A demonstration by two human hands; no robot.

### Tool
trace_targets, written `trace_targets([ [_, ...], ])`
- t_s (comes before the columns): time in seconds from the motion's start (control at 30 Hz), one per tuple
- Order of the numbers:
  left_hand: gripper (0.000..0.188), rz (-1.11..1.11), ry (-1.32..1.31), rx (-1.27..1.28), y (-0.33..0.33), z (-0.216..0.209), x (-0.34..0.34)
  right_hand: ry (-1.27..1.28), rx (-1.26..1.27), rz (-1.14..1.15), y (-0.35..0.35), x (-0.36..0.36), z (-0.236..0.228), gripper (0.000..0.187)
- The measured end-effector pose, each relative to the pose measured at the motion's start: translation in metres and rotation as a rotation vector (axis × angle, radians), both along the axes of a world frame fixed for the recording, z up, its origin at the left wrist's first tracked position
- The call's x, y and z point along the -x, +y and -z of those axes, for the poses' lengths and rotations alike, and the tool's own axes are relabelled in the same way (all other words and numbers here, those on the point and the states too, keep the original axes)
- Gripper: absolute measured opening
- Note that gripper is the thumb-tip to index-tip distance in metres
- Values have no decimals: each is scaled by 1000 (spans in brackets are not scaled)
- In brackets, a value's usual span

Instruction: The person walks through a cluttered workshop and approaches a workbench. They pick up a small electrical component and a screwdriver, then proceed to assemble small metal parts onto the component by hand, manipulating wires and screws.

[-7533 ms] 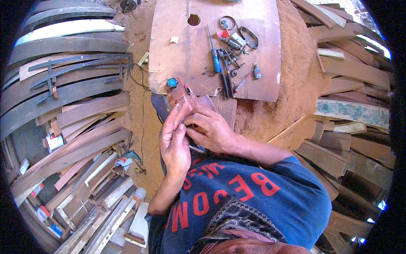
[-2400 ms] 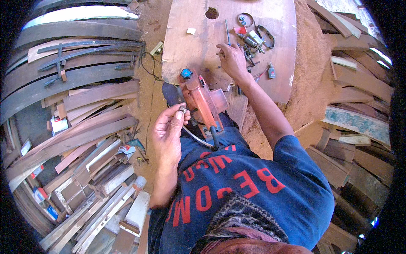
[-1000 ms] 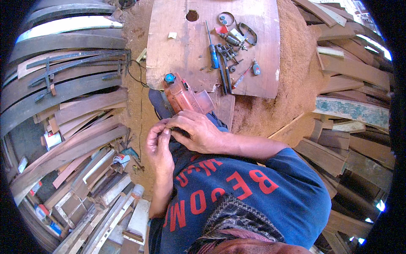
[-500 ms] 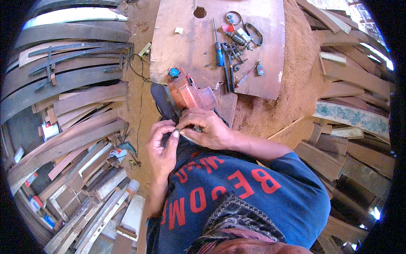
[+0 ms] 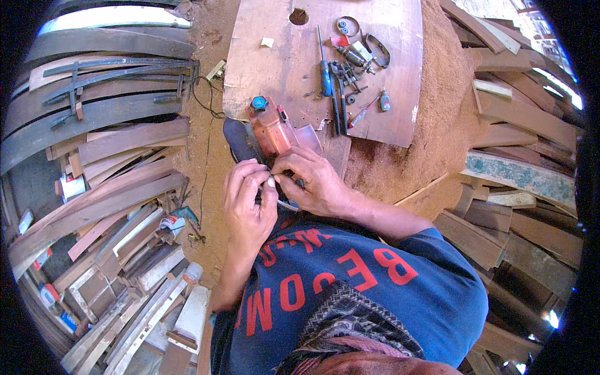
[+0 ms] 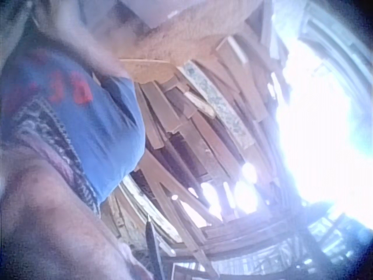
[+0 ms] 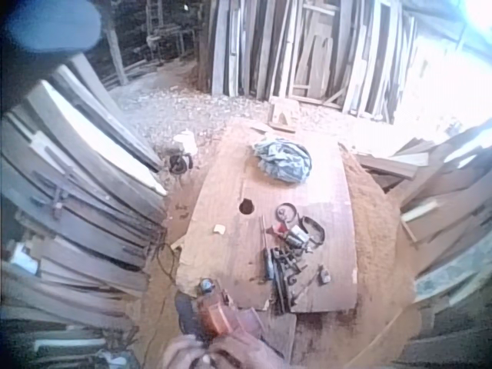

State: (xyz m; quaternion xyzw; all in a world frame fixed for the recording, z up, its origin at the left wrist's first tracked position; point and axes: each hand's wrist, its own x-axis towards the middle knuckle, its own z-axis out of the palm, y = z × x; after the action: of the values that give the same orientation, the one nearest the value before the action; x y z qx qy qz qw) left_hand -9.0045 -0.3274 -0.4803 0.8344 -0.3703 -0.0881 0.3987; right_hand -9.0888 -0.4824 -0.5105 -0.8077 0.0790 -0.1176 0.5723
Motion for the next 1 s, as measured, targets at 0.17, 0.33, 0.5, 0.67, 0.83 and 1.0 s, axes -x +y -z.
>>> trace_targets([
  [0.17,32,-257,440,167,-14,35,1,199,-170,207,-22,-3,7,10],
  [0.33,67,-266,403,8,-51,37,7,239,-396,337,-56,0,49,8],
  [0.5,73,-305,544,-7,-62,47,9,212,-355,374,-66,3,64,9],
  [0.67,70,-383,482,42,-56,55,-1,259,-474,383,-64,2,66,15],
  [0.83,69,-300,563,47,-21,57,-24,347,-472,335,-63,5,53,16],
  [1.0,61,-183,779,28,22,39,-28,288,-278,245,-54,14,38,14],
])
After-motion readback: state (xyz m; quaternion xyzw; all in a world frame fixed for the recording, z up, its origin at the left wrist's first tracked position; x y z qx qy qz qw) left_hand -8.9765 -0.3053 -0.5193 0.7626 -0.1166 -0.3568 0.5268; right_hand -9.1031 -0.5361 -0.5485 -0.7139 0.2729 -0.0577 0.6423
